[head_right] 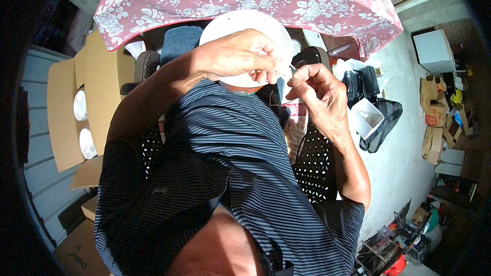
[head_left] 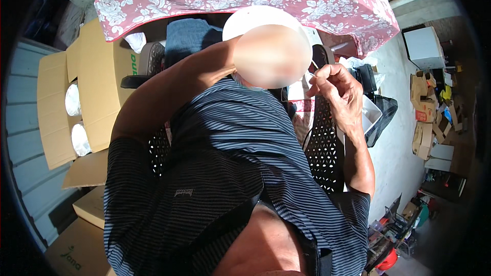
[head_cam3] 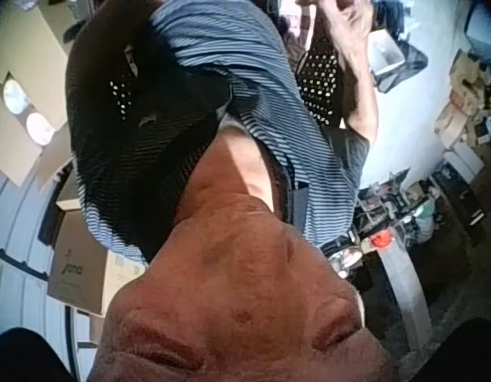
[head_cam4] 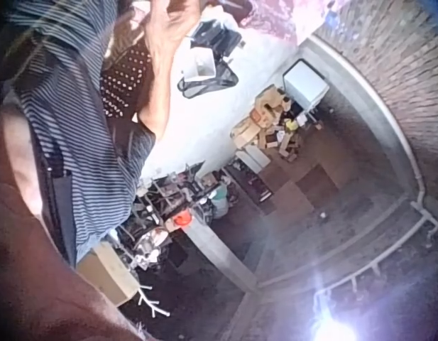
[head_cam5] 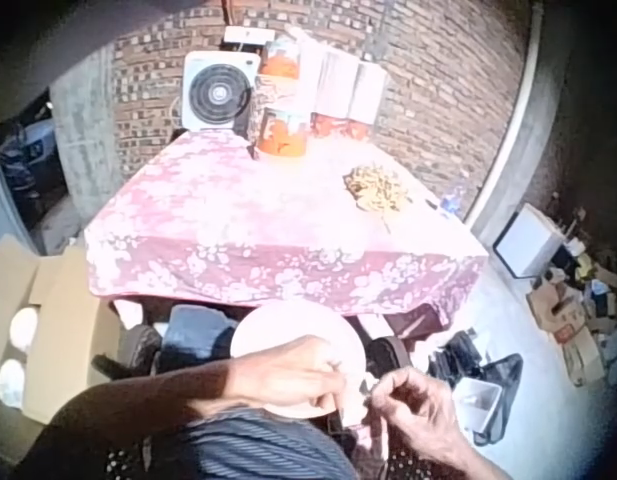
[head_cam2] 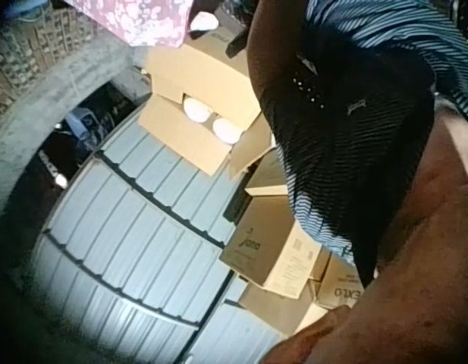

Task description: Attaching elastic strings to paper buckets by threading them through pre-punched holes.

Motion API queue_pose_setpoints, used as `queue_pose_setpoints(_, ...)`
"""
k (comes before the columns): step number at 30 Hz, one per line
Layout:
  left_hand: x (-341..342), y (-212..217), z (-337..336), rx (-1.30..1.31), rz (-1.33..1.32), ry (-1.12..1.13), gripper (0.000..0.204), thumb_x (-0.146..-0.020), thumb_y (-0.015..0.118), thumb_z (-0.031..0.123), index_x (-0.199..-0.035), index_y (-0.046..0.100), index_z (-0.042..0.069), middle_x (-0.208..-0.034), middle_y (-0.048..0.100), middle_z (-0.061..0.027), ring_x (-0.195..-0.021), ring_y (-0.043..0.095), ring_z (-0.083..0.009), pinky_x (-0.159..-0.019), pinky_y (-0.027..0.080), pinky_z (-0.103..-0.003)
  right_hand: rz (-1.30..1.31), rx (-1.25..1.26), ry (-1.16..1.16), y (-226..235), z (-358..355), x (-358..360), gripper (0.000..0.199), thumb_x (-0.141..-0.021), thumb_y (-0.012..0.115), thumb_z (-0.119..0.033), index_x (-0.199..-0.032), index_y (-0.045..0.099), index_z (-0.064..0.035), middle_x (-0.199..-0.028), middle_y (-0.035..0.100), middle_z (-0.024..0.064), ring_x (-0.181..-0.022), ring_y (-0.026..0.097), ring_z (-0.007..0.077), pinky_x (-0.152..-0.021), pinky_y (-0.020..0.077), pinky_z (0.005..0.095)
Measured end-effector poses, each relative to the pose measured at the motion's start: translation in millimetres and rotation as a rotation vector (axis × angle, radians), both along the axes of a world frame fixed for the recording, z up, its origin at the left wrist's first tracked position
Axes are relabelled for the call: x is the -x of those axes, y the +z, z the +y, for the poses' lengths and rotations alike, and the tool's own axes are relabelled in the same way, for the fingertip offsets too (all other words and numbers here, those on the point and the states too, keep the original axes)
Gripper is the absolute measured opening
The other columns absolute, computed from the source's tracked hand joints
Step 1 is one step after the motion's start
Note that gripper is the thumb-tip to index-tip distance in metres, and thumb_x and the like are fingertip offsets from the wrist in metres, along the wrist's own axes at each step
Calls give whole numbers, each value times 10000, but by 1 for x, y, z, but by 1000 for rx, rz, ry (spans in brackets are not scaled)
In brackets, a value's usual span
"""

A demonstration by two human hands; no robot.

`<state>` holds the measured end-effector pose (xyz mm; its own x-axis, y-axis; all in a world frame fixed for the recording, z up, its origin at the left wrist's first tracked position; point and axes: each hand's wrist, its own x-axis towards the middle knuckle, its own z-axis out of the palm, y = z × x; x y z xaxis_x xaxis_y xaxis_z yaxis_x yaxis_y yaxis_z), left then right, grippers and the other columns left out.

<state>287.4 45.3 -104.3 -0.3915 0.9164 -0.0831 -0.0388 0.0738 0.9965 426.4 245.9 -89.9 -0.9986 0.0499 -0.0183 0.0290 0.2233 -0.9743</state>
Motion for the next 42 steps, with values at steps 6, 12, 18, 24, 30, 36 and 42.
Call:
queue_pose_setpoints(6,0,-3,2,50,-29,-9,156,-939,609,78,-910,704,-42,-835,697,-77,-716,620,-104,-659,506,-244,75,-149,22,-4,1,-5,412,-845,828,-40,-1212,660,44,-989,721,86,-856,696,143,-785,576,285)
queue_pose_setpoints(12,1,-2,2,50,-55,-13,149,-938,619,75,-924,696,-52,-849,704,-94,-719,634,-108,-648,510,-241,504,-717,68,3,-10,1,307,-775,860,-36,-1050,737,26,-902,717,110,-786,707,207,-678,557,299)
queue_pose_setpoints(18,-2,7,-1,54,-134,10,158,-947,618,72,-983,682,-69,-869,709,-109,-715,639,-112,-657,519,-228,604,-754,61,2,-11,2,165,-804,801,52,-956,751,15,-853,709,117,-747,697,228,-634,546,318)
queue_pose_setpoints(24,7,-19,-2,-166,-432,22,166,-968,645,98,-1027,703,-45,-949,738,-120,-786,665,-114,-702,531,-220,491,-673,90,-2,-10,-1,72,-871,734,25,-939,720,40,-828,682,116,-706,672,220,-599,533,318)
queue_pose_setpoints(30,5,-18,-9,-231,-306,-18,219,-942,688,40,-1130,629,-55,-1079,736,-176,-917,710,-164,-816,562,-261,169,-463,93,0,-13,-10,50,-938,681,4,-938,703,49,-788,643,60,-673,621,106,-604,499,264)
queue_pose_setpoints(36,-12,1,-7,-162,50,18,313,-914,707,8,-1200,597,-54,-1138,735,-180,-1021,705,-164,-903,557,-289,-161,-74,53,10,-8,-13,172,-1026,652,-129,-948,688,19,-726,637,-5,-618,596,59,-557,468,230)
queue_pose_setpoints(42,-31,7,0,-78,266,127,314,-857,767,-1,-1145,649,-36,-1018,734,-120,-975,708,-154,-826,568,-286,-247,113,22,17,-5,-9,174,-1032,652,-147,-1004,707,16,-770,659,-6,-625,579,46,-558,463,225)
